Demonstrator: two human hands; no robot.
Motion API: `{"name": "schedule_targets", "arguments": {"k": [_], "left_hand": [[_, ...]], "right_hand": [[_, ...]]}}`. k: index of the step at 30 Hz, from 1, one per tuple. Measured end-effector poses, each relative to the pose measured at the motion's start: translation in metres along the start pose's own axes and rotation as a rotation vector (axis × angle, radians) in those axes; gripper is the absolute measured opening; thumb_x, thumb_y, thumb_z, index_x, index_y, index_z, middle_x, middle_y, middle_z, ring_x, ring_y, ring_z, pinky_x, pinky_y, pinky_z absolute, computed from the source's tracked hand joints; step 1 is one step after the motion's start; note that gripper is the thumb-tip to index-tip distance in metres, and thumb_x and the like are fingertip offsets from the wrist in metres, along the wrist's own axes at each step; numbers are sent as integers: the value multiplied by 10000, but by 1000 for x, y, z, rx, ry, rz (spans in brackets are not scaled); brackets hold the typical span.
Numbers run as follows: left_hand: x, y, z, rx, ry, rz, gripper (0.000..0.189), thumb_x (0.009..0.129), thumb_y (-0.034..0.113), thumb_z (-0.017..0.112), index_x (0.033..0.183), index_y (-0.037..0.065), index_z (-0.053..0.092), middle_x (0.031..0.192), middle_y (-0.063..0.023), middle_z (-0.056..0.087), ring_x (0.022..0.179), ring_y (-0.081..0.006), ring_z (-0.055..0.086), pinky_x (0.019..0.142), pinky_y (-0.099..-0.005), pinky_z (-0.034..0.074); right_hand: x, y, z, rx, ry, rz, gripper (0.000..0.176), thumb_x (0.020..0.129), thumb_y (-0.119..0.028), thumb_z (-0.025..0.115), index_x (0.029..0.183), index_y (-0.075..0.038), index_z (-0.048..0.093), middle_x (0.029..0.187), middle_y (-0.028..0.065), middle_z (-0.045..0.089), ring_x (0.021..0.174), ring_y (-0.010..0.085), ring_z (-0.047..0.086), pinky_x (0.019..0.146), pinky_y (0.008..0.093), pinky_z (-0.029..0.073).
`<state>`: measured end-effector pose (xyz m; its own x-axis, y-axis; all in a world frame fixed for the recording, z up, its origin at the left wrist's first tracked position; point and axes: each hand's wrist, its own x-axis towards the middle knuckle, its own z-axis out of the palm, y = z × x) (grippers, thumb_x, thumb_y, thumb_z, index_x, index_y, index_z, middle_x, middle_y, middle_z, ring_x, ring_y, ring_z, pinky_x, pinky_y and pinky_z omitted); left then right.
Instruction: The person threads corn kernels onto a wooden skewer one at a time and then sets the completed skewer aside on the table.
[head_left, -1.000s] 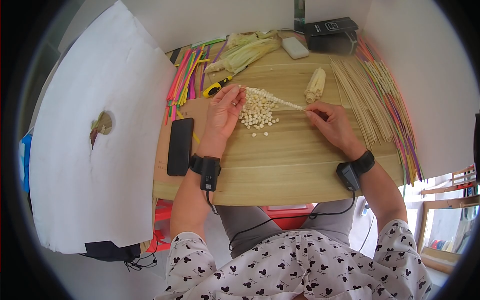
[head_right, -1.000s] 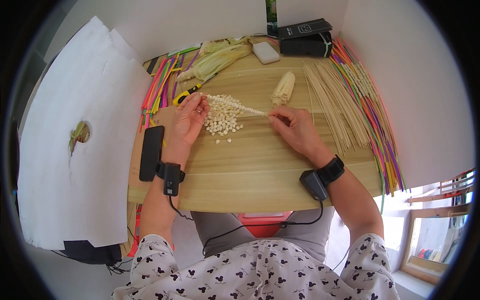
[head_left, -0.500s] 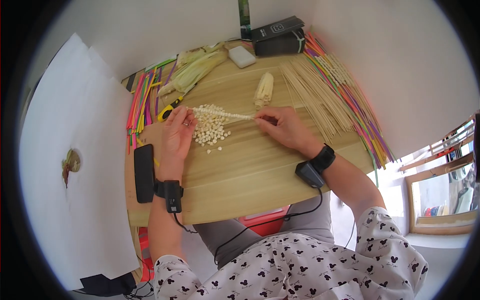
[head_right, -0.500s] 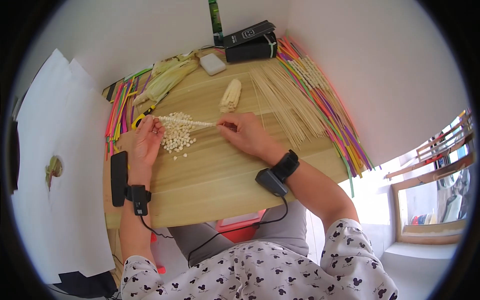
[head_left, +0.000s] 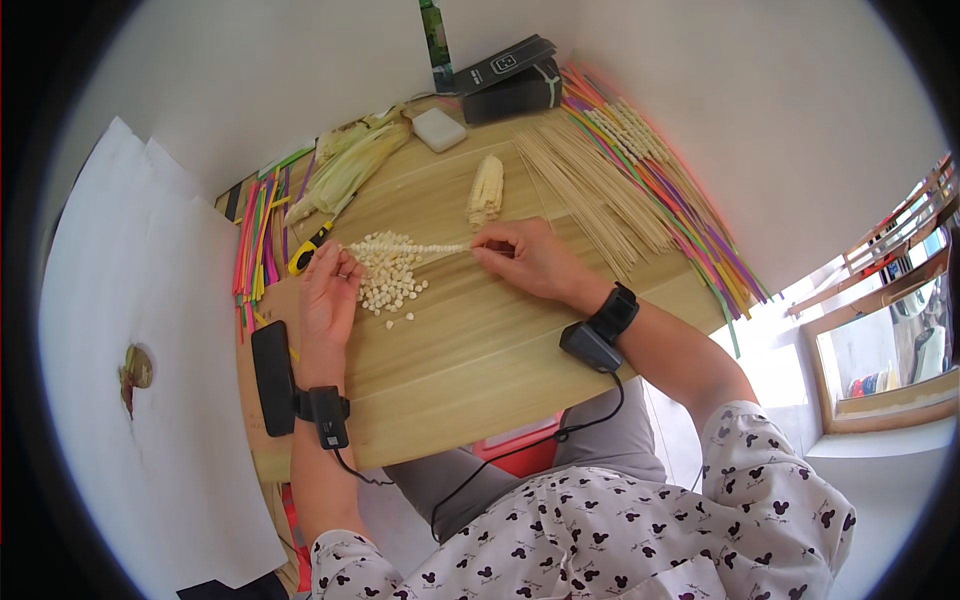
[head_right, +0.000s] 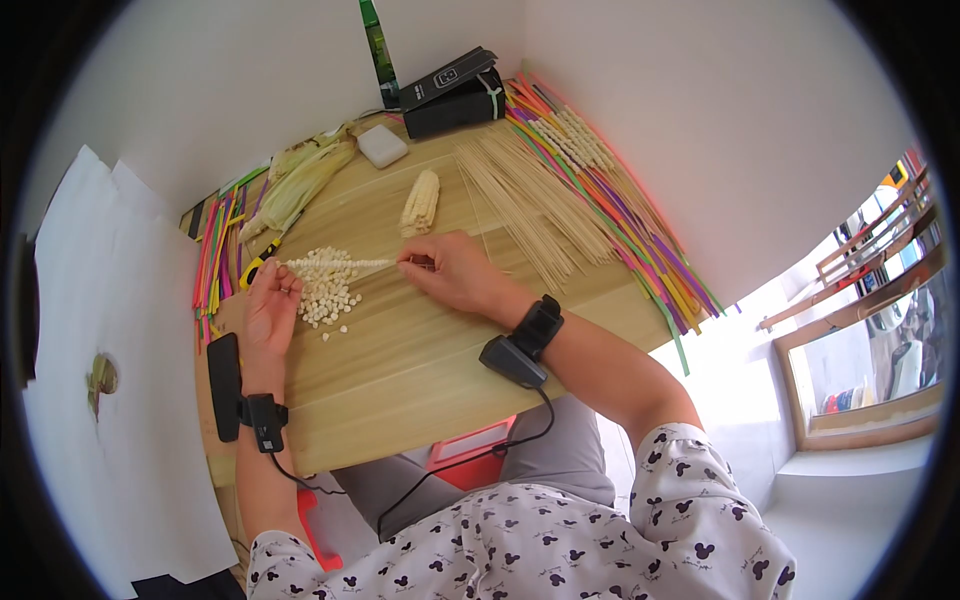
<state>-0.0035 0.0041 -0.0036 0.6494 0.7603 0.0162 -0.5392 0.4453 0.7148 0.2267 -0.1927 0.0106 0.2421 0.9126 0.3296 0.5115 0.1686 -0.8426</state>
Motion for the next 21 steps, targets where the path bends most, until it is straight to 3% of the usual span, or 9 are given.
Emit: {"name": "schedule_targets", "arguments": {"k": [21], "left_hand": [[2,2,-7,-54,-35,-65,180,912,124,619,1043,4,591,812,-28,562,752,-122,492,746,-287,442]], "right_hand": [[0,2,0,-25,9,-59,105,864,-72,640,929,11,639,708,73,638,634,89,553,594,251,463]]}}
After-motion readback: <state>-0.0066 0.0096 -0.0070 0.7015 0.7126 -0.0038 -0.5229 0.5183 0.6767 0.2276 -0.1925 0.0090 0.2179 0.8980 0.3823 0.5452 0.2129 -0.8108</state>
